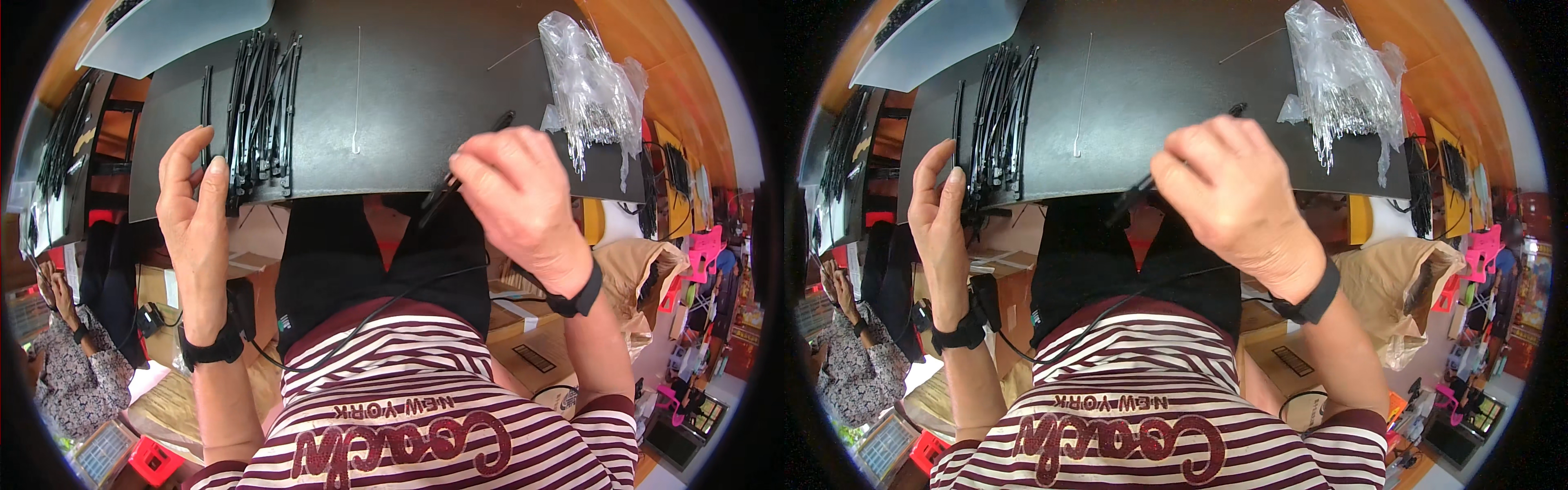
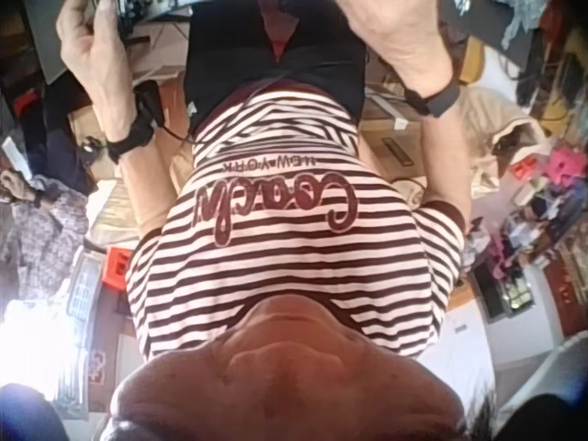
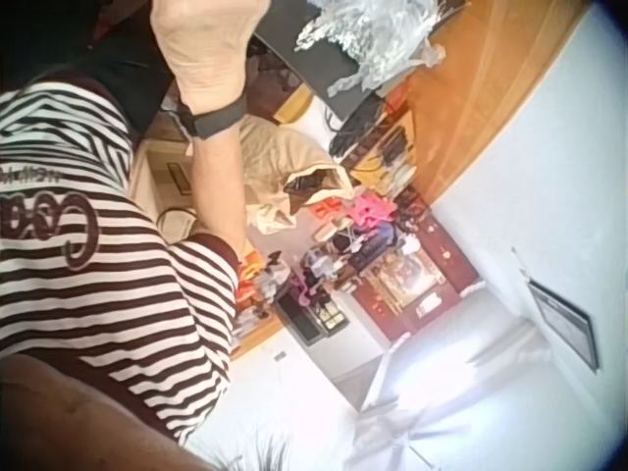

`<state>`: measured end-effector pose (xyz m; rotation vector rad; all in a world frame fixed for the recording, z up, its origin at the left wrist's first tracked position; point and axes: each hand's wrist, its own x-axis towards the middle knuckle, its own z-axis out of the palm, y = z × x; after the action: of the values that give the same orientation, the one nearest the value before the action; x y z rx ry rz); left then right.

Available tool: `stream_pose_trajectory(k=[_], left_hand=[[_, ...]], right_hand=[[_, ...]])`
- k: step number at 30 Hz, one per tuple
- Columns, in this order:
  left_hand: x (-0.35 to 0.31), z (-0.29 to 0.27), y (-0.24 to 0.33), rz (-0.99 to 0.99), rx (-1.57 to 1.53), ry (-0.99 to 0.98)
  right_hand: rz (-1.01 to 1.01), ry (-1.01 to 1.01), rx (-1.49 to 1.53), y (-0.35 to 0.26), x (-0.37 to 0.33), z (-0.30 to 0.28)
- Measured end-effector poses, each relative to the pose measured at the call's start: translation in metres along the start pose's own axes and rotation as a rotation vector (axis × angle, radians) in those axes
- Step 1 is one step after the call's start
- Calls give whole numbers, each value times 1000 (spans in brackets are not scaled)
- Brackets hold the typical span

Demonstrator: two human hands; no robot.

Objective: The recorder is threading thin wires or components through the heads of plastic zip ties.

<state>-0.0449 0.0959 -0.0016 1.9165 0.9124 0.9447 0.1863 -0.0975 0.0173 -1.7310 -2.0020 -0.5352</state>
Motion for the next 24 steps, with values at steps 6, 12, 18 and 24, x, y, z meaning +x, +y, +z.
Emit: stream_pose_trajectory(k=[6, 12, 18, 24], left_hand=[[5, 0, -10, 30, 5, -28], [10, -3, -2, 86, 1, -28], [-23, 30, 57, -30, -318, -241], [-39, 64, 84, -62, -265, -605]], right_hand=[[189, 179, 121, 2, 25, -30], [677, 462, 782, 12, 35, -43], [991, 298, 1082, 2, 40, -36], [1005, 121, 1134, -27, 54, -16]])
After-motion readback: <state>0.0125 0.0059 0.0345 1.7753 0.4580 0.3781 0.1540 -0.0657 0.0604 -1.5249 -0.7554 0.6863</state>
